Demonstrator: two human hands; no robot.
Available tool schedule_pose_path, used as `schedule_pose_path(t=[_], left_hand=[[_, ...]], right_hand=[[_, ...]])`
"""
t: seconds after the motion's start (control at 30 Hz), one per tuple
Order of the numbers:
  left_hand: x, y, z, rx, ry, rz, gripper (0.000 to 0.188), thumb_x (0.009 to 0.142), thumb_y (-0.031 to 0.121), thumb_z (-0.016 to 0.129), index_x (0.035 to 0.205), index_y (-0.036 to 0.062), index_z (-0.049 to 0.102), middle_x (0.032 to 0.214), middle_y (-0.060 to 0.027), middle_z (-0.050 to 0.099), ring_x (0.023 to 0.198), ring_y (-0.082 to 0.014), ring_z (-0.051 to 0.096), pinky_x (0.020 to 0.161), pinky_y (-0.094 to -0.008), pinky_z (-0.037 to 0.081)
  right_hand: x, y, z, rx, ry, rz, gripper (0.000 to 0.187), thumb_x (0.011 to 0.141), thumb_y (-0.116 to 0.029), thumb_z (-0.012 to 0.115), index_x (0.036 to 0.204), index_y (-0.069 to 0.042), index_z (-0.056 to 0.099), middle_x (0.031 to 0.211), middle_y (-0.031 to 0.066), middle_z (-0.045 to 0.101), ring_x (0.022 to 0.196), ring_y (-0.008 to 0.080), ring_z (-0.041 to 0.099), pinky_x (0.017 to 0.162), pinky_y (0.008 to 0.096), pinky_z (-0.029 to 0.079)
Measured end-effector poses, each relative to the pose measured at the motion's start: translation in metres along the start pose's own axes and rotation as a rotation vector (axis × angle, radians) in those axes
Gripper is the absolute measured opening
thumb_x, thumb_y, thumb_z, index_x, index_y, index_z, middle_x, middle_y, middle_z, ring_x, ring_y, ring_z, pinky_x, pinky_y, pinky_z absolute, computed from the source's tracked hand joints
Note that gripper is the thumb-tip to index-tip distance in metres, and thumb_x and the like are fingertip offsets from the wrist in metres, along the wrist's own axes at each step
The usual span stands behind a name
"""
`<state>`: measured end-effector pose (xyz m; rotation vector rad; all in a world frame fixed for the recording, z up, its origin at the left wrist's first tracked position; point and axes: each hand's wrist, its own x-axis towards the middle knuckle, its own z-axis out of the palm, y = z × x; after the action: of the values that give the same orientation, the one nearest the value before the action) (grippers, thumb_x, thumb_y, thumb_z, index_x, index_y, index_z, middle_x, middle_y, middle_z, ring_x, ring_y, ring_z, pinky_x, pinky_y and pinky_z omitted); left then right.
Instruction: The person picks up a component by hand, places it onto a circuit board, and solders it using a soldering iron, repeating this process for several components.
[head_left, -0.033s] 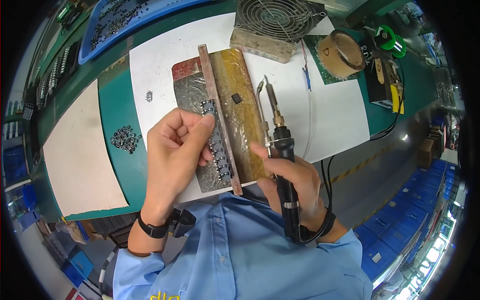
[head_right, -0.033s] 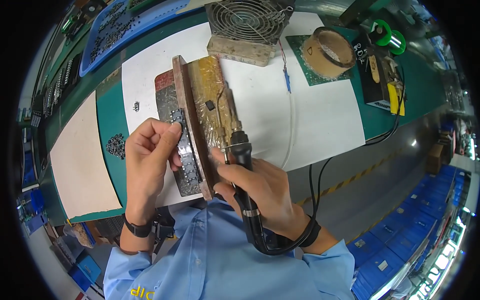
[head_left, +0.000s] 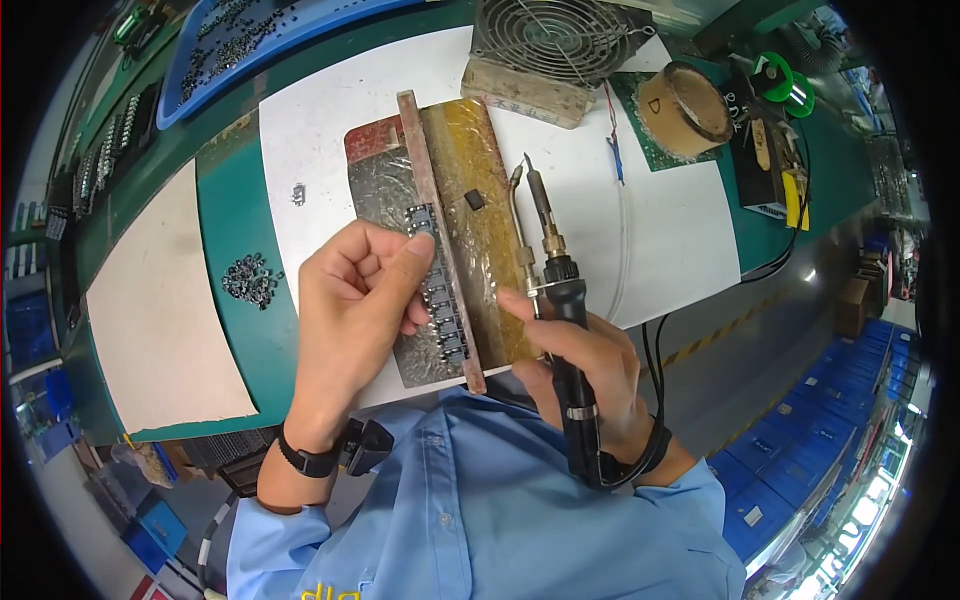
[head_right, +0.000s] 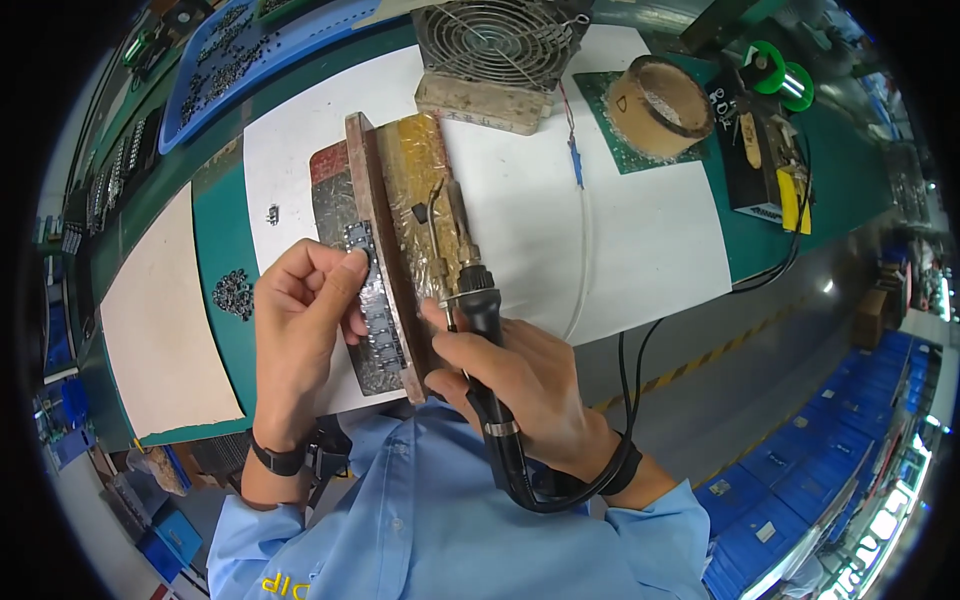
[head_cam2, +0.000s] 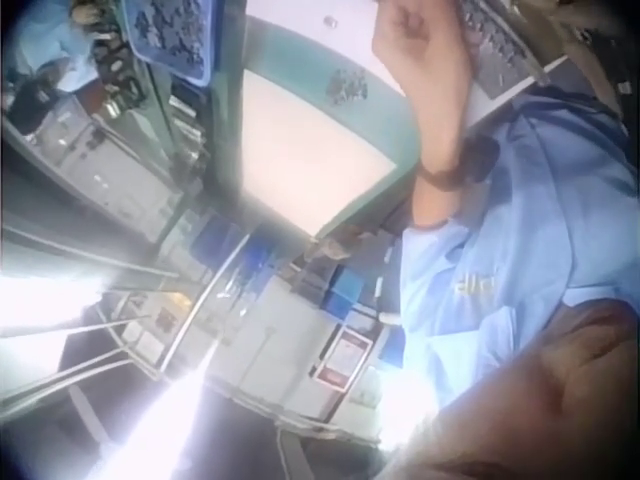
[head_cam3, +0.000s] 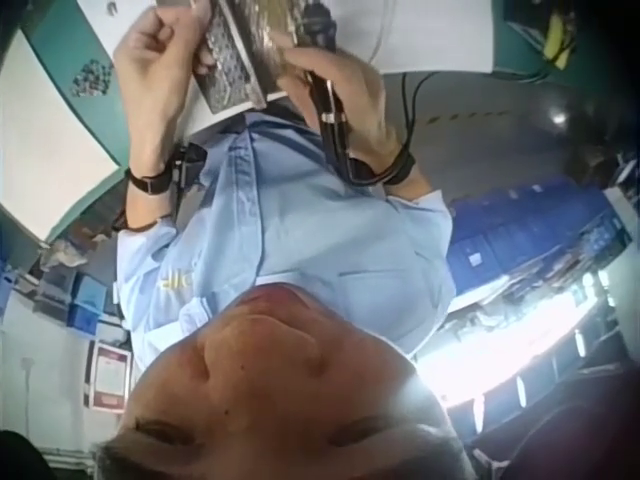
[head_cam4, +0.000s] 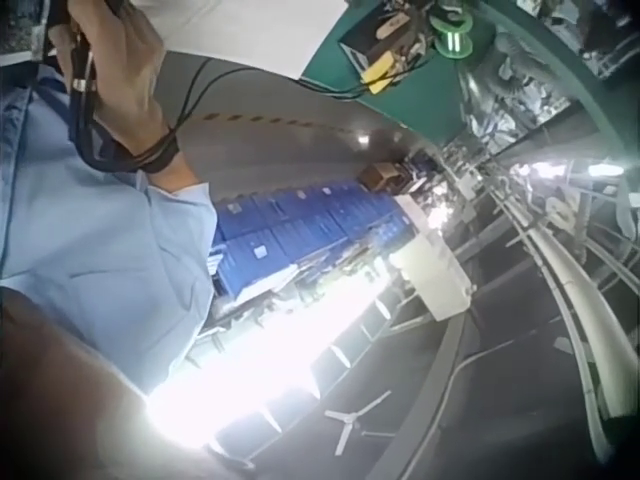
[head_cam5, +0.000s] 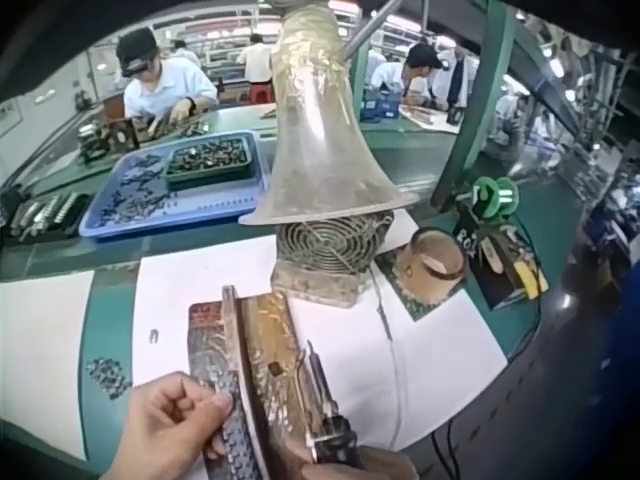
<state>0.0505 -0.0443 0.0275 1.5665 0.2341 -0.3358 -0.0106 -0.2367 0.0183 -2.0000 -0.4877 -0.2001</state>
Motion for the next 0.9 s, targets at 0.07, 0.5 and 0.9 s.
schedule_pose_path(t=[0.07, 0.5, 0.9], left_hand=[[0.002, -0.001, -0.001, 0.002, 0.003, 0.005, 0.015, 0.087, 0.013, 0.062, 0.08, 0.0016, 0.055, 0.062, 0.0, 0.057, 0.048, -0.0034, 0.052, 0.042, -0.016, 0.038], [-0.003, -0.012, 0.004, -0.052, -0.015, 0.067, 0.017, 0.087, 0.013, 0.062, 0.077, 0.0028, 0.053, 0.063, 0.0002, 0.057, 0.051, -0.0028, 0.052, 0.041, -0.0166, 0.037], [-0.029, -0.009, -0.01, 0.009, 0.096, 0.14, 0.013, 0.087, 0.011, 0.062, 0.084, -0.001, 0.057, 0.066, 0.0002, 0.057, 0.06, -0.0016, 0.05, 0.049, -0.0188, 0.038]], right_hand=[[0.004, 0.006, 0.004, 0.029, 0.029, -0.067, 0.035, 0.07, 0.006, 0.068, 0.098, -0.001, 0.047, 0.108, 0.0224, 0.062, 0.091, 0.0319, 0.065, 0.076, 0.0346, 0.052], [0.005, 0.011, 0.018, 0.057, -0.202, -0.024, 0.032, 0.072, 0.014, 0.052, 0.104, 0.006, 0.053, 0.118, 0.0209, 0.055, 0.082, 0.0267, 0.063, 0.063, 0.0363, 0.054], [0.009, 0.009, 0.028, 0.711, 0.016, 0.547, 0.02, 0.083, 0.004, 0.051, 0.103, 0.003, 0.05, 0.114, 0.0232, 0.056, 0.083, 0.0283, 0.063, 0.062, 0.0386, 0.054]])
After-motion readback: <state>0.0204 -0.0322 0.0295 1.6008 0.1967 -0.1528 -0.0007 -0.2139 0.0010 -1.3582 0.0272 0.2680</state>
